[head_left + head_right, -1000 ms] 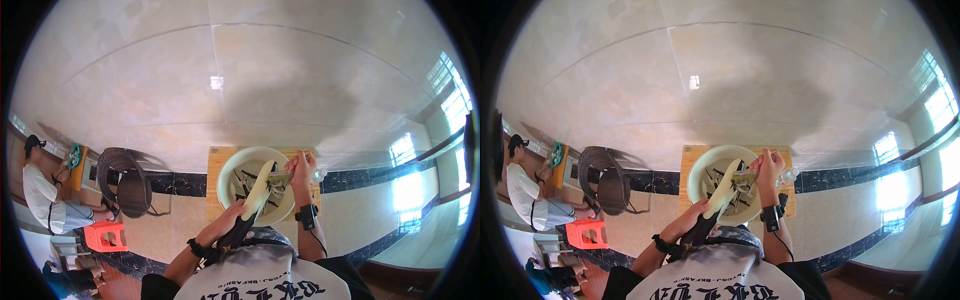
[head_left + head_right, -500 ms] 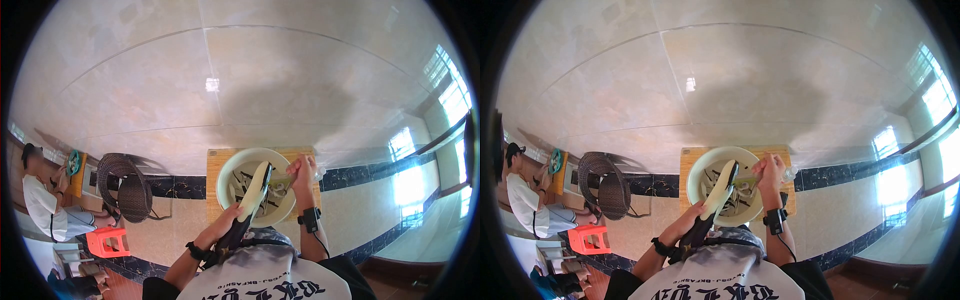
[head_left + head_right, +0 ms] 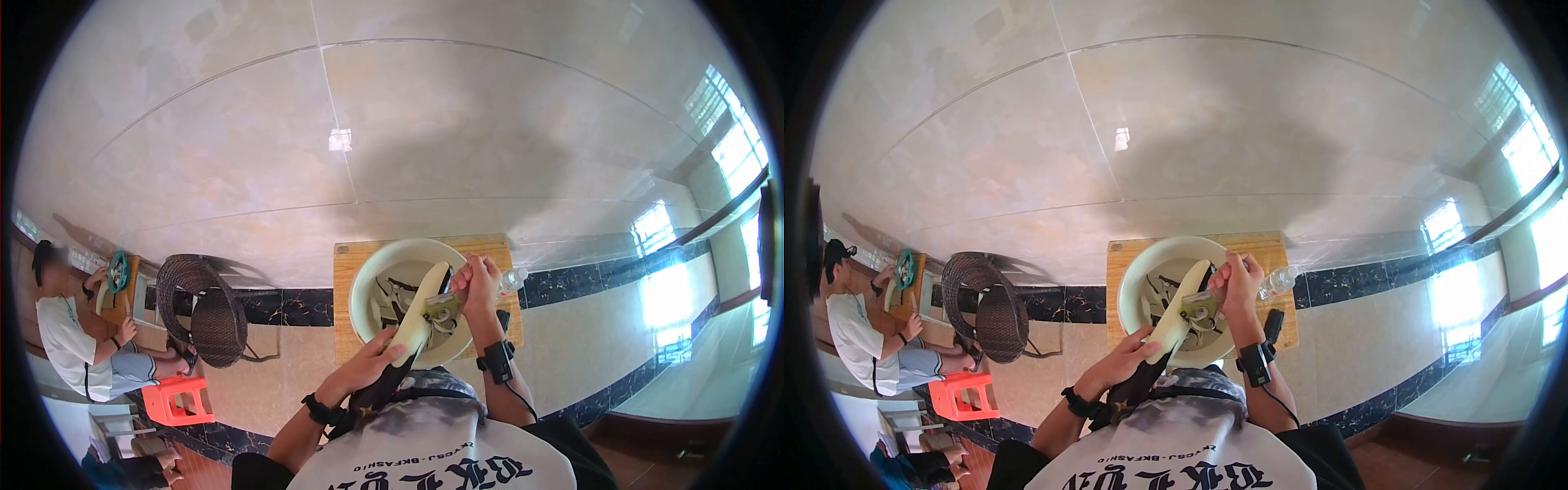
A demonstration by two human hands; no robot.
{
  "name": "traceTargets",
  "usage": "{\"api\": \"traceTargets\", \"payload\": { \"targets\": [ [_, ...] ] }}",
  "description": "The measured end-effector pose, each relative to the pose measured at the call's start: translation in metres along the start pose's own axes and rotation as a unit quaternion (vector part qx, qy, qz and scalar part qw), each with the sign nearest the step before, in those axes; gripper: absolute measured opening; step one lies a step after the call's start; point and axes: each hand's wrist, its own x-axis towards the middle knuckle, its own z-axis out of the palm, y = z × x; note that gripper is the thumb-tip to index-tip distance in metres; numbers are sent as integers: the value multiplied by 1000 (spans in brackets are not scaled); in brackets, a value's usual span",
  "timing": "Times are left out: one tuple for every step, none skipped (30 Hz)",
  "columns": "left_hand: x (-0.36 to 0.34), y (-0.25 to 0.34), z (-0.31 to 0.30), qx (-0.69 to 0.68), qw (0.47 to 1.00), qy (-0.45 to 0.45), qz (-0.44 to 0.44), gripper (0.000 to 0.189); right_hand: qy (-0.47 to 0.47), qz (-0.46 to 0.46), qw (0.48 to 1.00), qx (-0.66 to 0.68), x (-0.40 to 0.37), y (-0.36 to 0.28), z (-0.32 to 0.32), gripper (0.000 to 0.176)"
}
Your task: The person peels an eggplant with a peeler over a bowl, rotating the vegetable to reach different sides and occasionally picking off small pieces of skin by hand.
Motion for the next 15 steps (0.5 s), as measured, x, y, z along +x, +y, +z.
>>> {"api": "traceTargets", "payload": {
  "targets": [
    [1,-2,1,7,1000,1,9,46,-4,-3,1000,-1,0,-1,-1,26],
    [1,-4,1,15,1000,3,19,46,-2,-9,1000,-7,-1,-2,-1,26],
    [2,-8,0,33,999,5,40,46,0,-15,1000,-12,0,-3,0,25],
    [5,-14,-1,50,997,7,60,46,2,-21,1000,-18,0,-4,0,25],
    [5,-17,-1,68,994,8,81,47,7,-33,999,-14,3,-7,-2,25],
    [4,-19,-1,65,995,3,71,47,12,-45,999,-10,8,-11,-6,25],
    [2,-20,-2,62,996,-2,60,47,17,-56,998,-6,12,-14,-9,25],
    [1,-21,-2,60,997,-2,55,47,17,-56,998,-2,15,-15,-12,25],
    [0,-22,-2,58,997,-2,49,47,17,-55,998,2,17,-18,-13,25],
    [2,-24,-1,57,997,1,51,46,17,-56,998,5,18,-19,-14,25],
    [4,-25,0,57,997,4,52,46,20,-61,998,6,20,-18,-15,25],
    [4,-22,2,58,997,3,59,46,24,-67,997,5,20,-18,-15,26],
    [1,-18,5,60,996,2,65,46,28,-73,997,5,20,-18,-17,26],
    [1,-18,5,63,996,2,68,47,32,-86,996,2,22,-17,-20,26],
    [0,-18,5,66,995,2,70,47,36,-98,995,0,25,-16,-22,25]
  ]
}}
